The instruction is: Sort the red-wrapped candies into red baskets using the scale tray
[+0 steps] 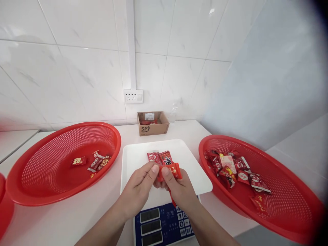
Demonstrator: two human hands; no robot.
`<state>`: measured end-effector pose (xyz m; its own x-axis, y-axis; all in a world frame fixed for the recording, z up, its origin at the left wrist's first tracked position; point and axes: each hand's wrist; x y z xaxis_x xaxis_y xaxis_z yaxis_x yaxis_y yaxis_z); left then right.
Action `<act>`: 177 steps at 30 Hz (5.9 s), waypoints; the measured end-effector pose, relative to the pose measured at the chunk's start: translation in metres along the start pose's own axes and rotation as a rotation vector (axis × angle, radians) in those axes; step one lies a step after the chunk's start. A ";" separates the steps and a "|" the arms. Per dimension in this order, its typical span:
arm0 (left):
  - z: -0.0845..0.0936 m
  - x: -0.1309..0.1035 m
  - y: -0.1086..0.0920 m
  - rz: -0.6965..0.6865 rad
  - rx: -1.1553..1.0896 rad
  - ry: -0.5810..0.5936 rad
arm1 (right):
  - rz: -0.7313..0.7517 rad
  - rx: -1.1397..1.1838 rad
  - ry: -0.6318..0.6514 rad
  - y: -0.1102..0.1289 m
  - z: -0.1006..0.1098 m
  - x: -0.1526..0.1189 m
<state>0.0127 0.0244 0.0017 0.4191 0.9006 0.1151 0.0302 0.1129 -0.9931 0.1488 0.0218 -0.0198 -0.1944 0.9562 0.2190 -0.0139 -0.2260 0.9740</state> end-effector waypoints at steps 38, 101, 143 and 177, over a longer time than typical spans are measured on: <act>-0.012 -0.006 0.012 -0.167 0.259 0.001 | 0.146 -0.133 -0.116 0.004 -0.003 -0.009; 0.001 0.002 0.015 0.040 -0.309 -0.107 | -0.049 -0.150 0.073 0.003 -0.017 -0.008; 0.002 0.001 0.005 -0.024 -0.147 -0.115 | -0.026 -0.126 -0.058 0.002 -0.005 -0.008; -0.006 -0.006 0.004 -0.034 0.096 -0.007 | -0.026 -0.059 -0.114 0.012 -0.002 -0.005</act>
<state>0.0156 0.0175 -0.0029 0.4129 0.8985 0.1491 -0.0427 0.1826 -0.9823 0.1473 0.0140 -0.0093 -0.0806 0.9761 0.2018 -0.0760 -0.2079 0.9752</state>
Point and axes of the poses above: each hand's wrist, its own x-axis towards the middle knuckle, its own z-axis out of the back of the hand, y = z × x
